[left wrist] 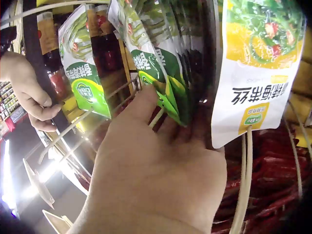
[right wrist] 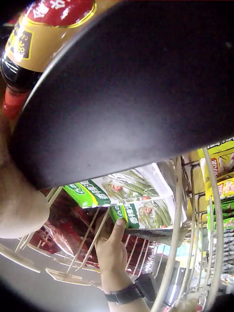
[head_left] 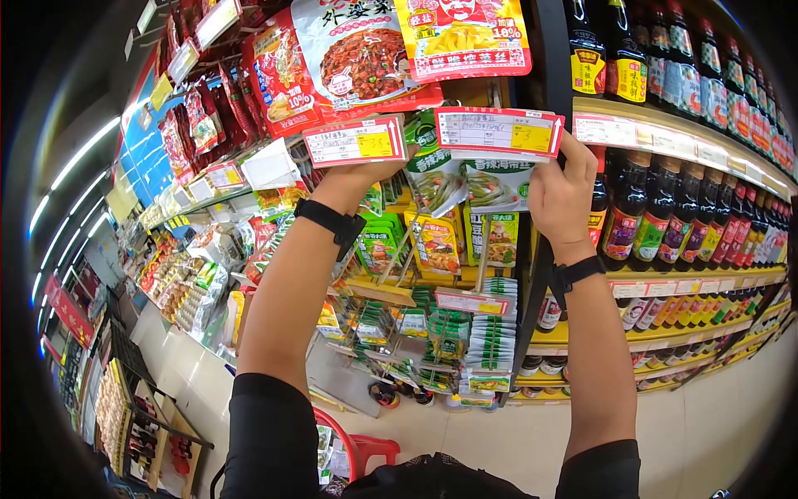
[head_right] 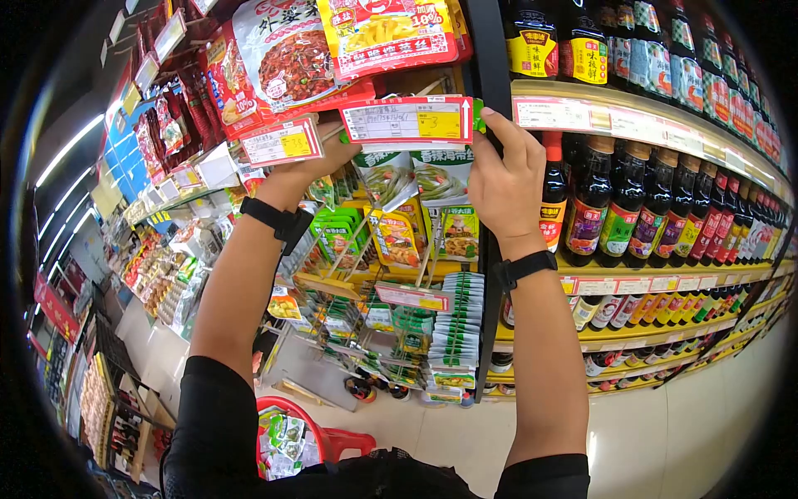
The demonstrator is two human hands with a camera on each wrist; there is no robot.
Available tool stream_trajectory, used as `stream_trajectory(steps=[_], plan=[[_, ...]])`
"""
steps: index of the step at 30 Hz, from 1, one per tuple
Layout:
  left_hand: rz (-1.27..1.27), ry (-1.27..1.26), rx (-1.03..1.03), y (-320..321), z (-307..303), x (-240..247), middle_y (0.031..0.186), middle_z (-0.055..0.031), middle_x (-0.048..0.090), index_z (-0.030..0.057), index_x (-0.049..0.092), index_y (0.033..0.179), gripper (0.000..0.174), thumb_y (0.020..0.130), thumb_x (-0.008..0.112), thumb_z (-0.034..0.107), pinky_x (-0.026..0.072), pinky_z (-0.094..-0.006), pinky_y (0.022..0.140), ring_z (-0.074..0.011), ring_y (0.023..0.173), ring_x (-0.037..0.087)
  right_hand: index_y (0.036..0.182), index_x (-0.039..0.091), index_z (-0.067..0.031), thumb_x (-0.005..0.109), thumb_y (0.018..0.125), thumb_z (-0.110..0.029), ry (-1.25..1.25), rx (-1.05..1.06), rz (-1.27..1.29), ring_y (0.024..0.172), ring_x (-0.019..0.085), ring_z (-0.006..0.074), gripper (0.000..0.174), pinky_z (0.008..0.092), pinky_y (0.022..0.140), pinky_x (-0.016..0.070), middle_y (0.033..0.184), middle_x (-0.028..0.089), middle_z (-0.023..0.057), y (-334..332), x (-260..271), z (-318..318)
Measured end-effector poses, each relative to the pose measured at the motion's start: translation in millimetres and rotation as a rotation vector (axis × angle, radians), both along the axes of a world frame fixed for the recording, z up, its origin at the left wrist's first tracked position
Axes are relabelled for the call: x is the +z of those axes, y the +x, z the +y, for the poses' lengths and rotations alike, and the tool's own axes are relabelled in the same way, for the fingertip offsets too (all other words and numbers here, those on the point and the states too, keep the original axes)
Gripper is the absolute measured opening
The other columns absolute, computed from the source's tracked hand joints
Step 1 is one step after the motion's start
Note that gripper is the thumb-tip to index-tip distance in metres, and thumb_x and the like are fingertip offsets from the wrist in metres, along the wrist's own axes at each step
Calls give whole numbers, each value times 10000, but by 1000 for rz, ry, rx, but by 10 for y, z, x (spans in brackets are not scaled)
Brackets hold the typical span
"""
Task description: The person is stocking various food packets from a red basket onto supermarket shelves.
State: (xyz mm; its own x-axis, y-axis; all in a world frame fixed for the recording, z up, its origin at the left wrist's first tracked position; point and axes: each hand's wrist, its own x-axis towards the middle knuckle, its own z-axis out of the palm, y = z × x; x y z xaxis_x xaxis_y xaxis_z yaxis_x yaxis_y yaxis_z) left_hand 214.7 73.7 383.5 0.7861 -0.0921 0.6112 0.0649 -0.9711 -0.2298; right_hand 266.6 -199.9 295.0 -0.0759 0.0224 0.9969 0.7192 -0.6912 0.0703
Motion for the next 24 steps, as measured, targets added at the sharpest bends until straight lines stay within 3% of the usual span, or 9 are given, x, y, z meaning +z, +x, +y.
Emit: stream_trajectory(steps=[3, 9, 13, 17, 19, 24], plan=[[-28, 104, 40, 214, 142, -104, 1251, -93, 633, 203, 636, 1211, 360, 906, 555, 375, 377, -455, 1063, -350, 1089, 579, 984, 705, -48, 641, 716, -7, -1, -2, 4, 1141, 505, 254, 279, 387, 960, 410, 1298, 552, 18, -1, -1, -3], [-223, 231, -40, 356, 229, -157, 1303, -91, 609, 207, 582, 1277, 395, 935, 529, 397, 382, -417, 1071, -285, 1192, 554, 978, 705, -45, 639, 724, -9, -1, 4, 0, 1145, 500, 257, 264, 387, 962, 407, 1304, 549, 23, 11, -5, 3], [-67, 16, -167, 569, 460, -163, 1405, -46, 536, 202, 527, 1335, 455, 948, 520, 441, 352, -397, 1114, -238, 1288, 491, 970, 705, -39, 639, 729, -14, -7, -11, 5, 1152, 496, 257, 251, 387, 964, 406, 1306, 549, 26, 20, -12, 3], [95, -108, -126, 417, 316, -31, 1438, -47, 498, 182, 473, 1383, 543, 915, 587, 435, 346, -388, 1131, -231, 1311, 467, 964, 707, -36, 642, 727, -13, -8, -6, 3, 1155, 495, 256, 247, 385, 964, 405, 1309, 549, 27, 19, -13, 2], [168, -292, -109, 258, 201, -5, 1428, -88, 499, 148, 426, 1416, 638, 872, 685, 359, 399, -377, 1096, -239, 1286, 491, 963, 708, -36, 643, 724, -10, -8, -3, 8, 1152, 497, 256, 249, 383, 964, 406, 1310, 549, 28, 11, -11, 1], [133, -1260, -702, 362, 479, -280, 1390, -195, 481, 79, 271, 1441, 904, 728, 827, 92, 560, -366, 859, -254, 1158, 583, 968, 708, -43, 642, 719, -3, -5, 3, 2, 1142, 503, 258, 261, 381, 962, 406, 1306, 550, 28, 10, -8, -2]])
